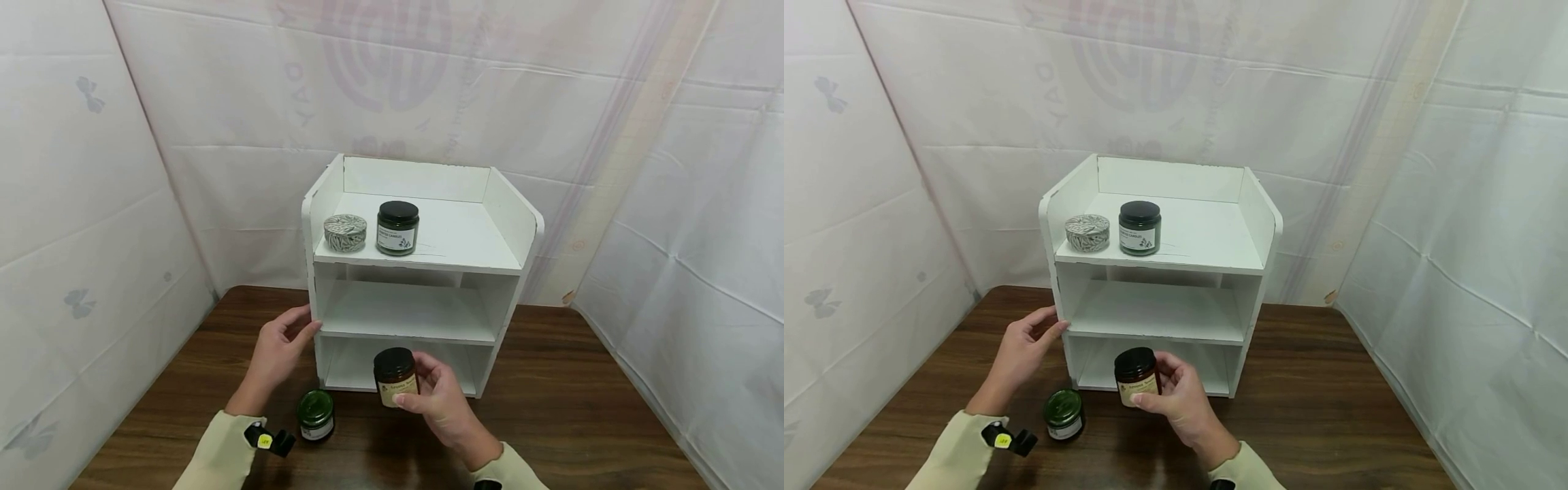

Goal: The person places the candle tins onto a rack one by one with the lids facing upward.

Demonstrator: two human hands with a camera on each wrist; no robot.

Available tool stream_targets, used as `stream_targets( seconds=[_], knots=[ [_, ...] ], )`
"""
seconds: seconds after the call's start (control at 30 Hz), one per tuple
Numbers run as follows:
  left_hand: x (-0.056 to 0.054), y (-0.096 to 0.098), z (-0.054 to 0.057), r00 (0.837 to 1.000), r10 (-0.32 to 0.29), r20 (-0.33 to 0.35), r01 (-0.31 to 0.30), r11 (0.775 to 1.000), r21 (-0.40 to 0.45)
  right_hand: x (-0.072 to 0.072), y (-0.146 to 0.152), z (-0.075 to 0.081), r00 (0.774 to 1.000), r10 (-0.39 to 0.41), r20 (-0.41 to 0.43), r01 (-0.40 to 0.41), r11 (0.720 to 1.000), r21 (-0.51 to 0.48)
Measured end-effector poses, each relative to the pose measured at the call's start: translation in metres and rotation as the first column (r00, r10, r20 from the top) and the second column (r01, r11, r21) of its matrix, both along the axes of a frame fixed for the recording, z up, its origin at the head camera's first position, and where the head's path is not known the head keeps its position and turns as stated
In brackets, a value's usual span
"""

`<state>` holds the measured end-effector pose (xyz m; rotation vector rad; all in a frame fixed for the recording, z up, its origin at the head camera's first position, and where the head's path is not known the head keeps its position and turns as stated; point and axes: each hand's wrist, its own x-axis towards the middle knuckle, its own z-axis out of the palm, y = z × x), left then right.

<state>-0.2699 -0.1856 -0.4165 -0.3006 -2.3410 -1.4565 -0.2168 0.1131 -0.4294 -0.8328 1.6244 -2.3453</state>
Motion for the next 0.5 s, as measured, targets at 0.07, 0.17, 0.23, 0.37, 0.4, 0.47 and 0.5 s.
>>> stream_targets(
  seconds=[0.07, 0.17, 0.23, 0.37, 0.4, 0.47, 0.5],
  knots=[
    [0.0003, 0.0000, 0.0001, 1.000, 0.001, 0.002, -0.001, 1.000, -0.001, -0.0004, 0.0005, 0.0003, 1.000, 0.005, 0.001, -0.005, 1.000, 0.000],
    [0.0005, 0.0001, 0.0003, 1.000, 0.001, 0.002, -0.001, 1.000, -0.002, -0.0007, 0.0010, 0.0012, 1.000, 0.012, 0.000, -0.012, 1.000, -0.006],
    [0.0005, 0.0001, 0.0004, 1.000, 0.001, 0.001, -0.001, 1.000, -0.002, -0.0009, 0.0014, 0.0017, 1.000, 0.016, -0.004, -0.017, 1.000, -0.010],
    [0.0002, 0.0000, 0.0002, 1.000, 0.002, 0.002, -0.002, 1.000, -0.003, -0.0010, 0.0025, 0.0028, 1.000, 0.022, -0.008, -0.022, 1.000, -0.008],
    [0.0002, 0.0000, 0.0001, 1.000, 0.003, 0.003, -0.003, 1.000, -0.004, -0.0010, 0.0027, 0.0031, 1.000, 0.020, -0.008, -0.021, 1.000, -0.005],
    [0.0004, 0.0000, 0.0001, 1.000, 0.002, 0.007, -0.002, 1.000, -0.001, -0.0009, 0.0033, 0.0037, 1.000, 0.014, -0.007, -0.014, 1.000, 0.006],
    [0.0006, -0.0001, 0.0002, 1.000, 0.002, 0.009, -0.002, 1.000, 0.000, -0.0007, 0.0035, 0.0040, 1.000, 0.008, -0.006, -0.008, 1.000, 0.014]
  ],
)
